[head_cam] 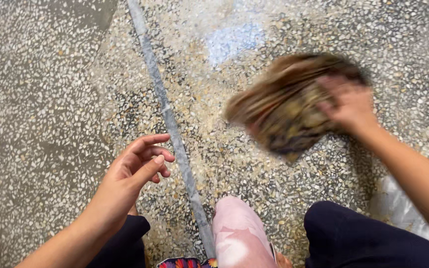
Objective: The person cleans a floor by wiping a cloth across the stone surface, then rinses and wrings the cloth in a metal basin of soapy water before resuming wiping the floor.
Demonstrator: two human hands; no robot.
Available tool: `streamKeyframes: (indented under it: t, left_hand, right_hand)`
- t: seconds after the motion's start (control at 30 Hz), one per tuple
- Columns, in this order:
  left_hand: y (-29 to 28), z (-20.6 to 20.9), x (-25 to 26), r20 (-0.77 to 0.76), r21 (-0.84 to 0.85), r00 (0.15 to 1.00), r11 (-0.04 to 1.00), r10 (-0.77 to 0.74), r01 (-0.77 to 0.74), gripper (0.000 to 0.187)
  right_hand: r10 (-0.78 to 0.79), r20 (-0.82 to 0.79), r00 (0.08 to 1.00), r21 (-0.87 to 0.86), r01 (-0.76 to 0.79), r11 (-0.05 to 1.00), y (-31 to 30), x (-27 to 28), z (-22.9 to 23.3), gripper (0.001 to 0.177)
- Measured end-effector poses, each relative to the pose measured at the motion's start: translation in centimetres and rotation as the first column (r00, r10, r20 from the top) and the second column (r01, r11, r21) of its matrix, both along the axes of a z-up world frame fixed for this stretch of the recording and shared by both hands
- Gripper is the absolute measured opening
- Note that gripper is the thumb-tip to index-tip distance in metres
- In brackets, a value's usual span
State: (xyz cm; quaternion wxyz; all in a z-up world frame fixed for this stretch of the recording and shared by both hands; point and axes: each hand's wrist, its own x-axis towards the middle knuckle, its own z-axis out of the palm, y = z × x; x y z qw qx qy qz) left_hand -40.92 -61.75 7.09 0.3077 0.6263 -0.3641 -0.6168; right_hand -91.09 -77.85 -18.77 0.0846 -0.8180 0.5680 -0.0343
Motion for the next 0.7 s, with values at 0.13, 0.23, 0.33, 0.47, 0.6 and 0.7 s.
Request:
streamKeyframes:
  t: [0.13,0.23,0.33,0.47,0.6,0.7]
  left_hand:
    - [-1.0,-0.4,-0.5,-0.023,0.021,0.999,0.999,-0.048,0.048,0.042]
    - [-0.8,-0.2,0.8,0.065,0.084,0.998,0.996,-0.022,0.017,0.042]
    - [0.2,-0.2,3.8,0.077,0.104,0.997,0.994,0.022,-0.030,0.043]
    - [1.6,-0.6,7.7,0.107,0.117,0.988,0.986,0.111,-0.123,0.043]
    - [2.5,0.2,9.4,0.121,0.035,0.984,0.990,0.133,-0.138,0.043]
    - [3.1,1.6,9.1,0.056,0.004,0.989,0.990,0.137,-0.138,0.043]
  right_hand:
    - [-0.551,0.069,0.832,0.057,0.548,0.835,0.4,-13.3,-1.6,0.079]
    - [-0.804,0.030,0.593,0.056,0.802,0.594,-2.1,-17.2,-3.8,0.078]
    - [-0.965,-0.039,0.260,0.070,0.964,0.257,-10.0,-16.0,-6.0,0.083]
    - [-0.883,-0.079,0.464,0.057,0.886,0.460,-22.6,-4.5,-7.4,0.090]
    - [-0.446,0.133,0.885,-0.007,0.451,0.893,-27.2,16.3,-7.8,0.081]
    - [-0.109,0.150,0.983,-0.123,0.128,0.984,-23.5,32.7,-6.3,0.081]
